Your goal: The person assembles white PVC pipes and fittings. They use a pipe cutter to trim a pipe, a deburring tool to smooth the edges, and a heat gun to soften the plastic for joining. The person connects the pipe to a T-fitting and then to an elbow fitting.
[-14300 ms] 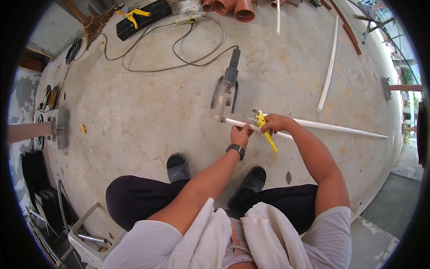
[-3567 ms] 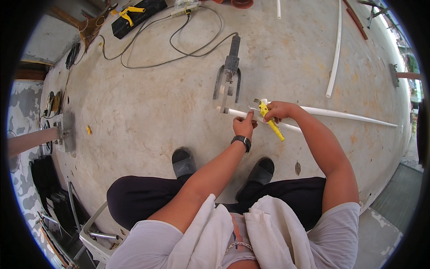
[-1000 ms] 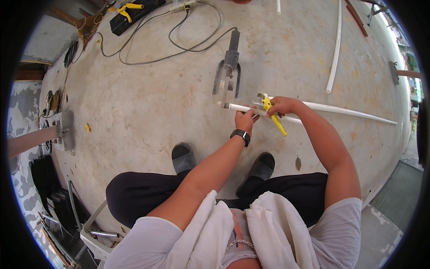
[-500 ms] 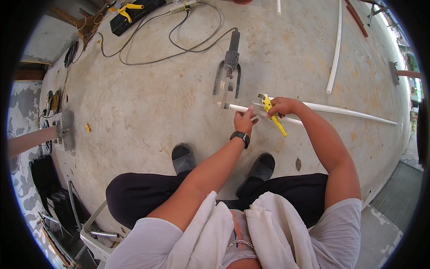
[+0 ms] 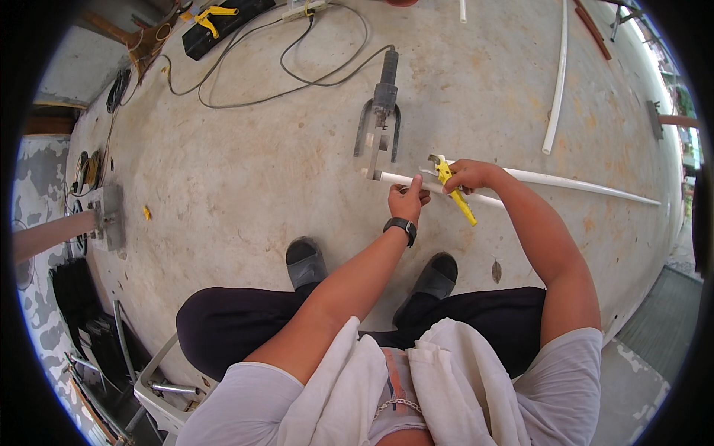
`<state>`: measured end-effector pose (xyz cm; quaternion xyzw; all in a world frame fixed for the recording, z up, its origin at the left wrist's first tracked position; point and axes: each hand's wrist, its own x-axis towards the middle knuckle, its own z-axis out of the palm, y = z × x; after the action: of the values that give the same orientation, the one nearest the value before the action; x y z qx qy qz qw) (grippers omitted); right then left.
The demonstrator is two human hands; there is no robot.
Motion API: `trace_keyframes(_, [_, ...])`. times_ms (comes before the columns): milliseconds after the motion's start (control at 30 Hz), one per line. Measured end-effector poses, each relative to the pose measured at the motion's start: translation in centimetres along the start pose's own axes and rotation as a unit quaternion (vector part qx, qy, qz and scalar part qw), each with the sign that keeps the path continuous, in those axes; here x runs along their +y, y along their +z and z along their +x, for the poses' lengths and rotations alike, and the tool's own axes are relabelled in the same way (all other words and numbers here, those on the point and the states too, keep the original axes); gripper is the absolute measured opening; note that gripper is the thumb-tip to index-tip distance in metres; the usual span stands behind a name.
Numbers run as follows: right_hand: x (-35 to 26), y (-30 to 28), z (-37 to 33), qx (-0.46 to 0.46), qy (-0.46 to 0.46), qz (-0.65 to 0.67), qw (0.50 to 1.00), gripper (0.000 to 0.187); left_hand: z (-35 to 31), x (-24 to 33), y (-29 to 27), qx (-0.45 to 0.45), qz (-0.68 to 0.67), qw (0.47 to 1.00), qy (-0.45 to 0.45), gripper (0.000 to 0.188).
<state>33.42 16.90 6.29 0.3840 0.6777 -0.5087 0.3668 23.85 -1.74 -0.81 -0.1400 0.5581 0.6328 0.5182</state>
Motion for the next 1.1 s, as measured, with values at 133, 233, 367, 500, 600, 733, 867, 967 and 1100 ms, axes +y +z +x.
trace_keyframes(133, [-0.3, 0.0, -0.1, -0.004, -0.002, 0.000, 1.000, 0.052, 0.3, -0.2, -0.3, -0.026, -0.054, 0.998, -0.006, 0.038])
trace_keyframes(233, [-0.1, 0.0, 0.1, -0.005, -0.009, -0.001, 1.000, 0.052, 0.7, -0.4, -0.4, -0.071, -0.063, 0.996, 0.001, 0.038])
trace_keyframes(367, [0.1, 0.1, 0.1, -0.003, -0.009, -0.001, 1.000, 0.053, 0.3, -0.7, -0.3, -0.071, -0.028, 0.997, 0.023, 0.036])
trace_keyframes(500, [-0.2, 0.0, 0.1, -0.003, -0.001, -0.012, 1.000, 0.054, 0.3, -0.6, -0.3, -0.038, 0.002, 0.999, 0.023, 0.035])
trace_keyframes(600, [-0.3, -0.1, 0.1, -0.002, 0.008, -0.023, 1.000, 0.055, -0.1, 0.0, 0.2, -0.018, 0.017, 1.000, -0.002, 0.040])
trace_keyframes(733, [0.1, -0.1, 0.2, 0.003, 0.006, -0.020, 1.000, 0.055, -0.4, 0.6, 0.4, -0.007, 0.050, 0.998, -0.042, 0.042])
trace_keyframes(867, [0.3, -0.1, 0.6, -0.001, -0.014, -0.011, 1.000, 0.056, 0.1, 0.2, -0.3, -0.061, -0.012, 0.997, -0.047, 0.037])
trace_keyframes(967, [0.2, 0.0, 0.6, -0.004, -0.024, -0.003, 1.000, 0.055, 0.4, -0.3, -0.6, -0.130, -0.024, 0.990, -0.038, 0.038])
trace_keyframes(1100, [0.2, -0.1, 0.4, 0.006, -0.020, -0.001, 1.000, 0.054, 0.5, -0.3, -0.6, -0.130, -0.017, 0.991, -0.038, 0.039])
